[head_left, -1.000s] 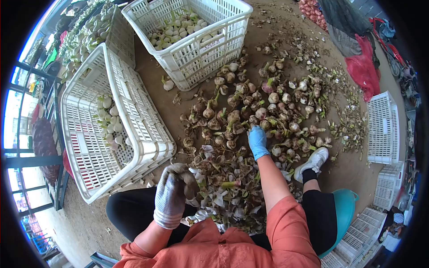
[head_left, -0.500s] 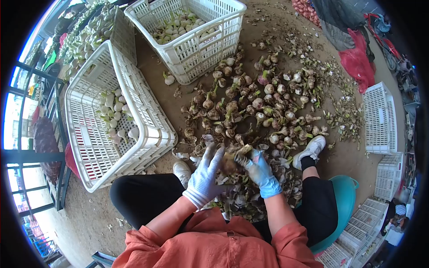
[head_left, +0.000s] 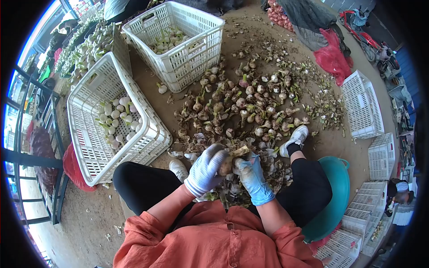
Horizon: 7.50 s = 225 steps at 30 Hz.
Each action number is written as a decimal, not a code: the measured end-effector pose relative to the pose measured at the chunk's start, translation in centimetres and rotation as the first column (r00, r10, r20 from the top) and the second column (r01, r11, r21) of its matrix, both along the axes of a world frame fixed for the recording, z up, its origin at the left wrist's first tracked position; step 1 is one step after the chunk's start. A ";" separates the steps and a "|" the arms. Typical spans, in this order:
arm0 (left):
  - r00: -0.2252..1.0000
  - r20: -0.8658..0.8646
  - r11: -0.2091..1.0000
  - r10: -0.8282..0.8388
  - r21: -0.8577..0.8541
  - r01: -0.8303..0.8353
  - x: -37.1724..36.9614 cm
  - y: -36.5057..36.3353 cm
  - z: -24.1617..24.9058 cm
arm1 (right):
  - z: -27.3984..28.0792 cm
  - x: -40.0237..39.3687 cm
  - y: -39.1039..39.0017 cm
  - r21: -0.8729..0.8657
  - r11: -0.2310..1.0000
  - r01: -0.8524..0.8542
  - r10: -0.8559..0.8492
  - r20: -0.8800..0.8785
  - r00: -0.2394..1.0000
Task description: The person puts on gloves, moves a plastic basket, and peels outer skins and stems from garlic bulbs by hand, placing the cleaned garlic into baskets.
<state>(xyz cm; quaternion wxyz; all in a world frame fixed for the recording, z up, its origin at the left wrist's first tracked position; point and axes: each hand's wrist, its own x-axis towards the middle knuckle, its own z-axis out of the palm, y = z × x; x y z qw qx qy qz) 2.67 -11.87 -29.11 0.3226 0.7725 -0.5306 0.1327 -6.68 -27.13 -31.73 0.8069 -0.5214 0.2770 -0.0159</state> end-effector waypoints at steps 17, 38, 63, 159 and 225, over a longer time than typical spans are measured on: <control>0.183 -0.922 0.917 -0.341 -0.369 -0.151 -1.1 0.6 0.0 | 2.5 0.6 1.5 -0.291 0.951 0.107 -0.027 0.267 0.963; 0.886 -0.447 0.987 0.122 -0.039 -0.155 -0.3 0.2 1.3 | 4.1 -1.0 1.2 -0.766 0.633 -0.114 0.348 0.150 0.925; 0.535 -0.758 0.892 -0.374 -0.451 -0.015 -0.6 1.5 1.2 | 1.3 -0.7 -3.8 -0.929 0.332 0.164 0.022 0.182 0.983; 0.843 -0.538 0.956 0.010 -0.242 -0.166 0.6 1.6 2.3 | -2.8 -2.9 -5.6 -0.843 0.527 -0.104 0.003 -0.121 0.993; 0.483 -0.876 0.970 0.019 -0.101 -0.221 -1.1 1.2 0.2 | 5.6 -1.2 1.8 -0.993 0.074 0.090 0.237 0.105 0.966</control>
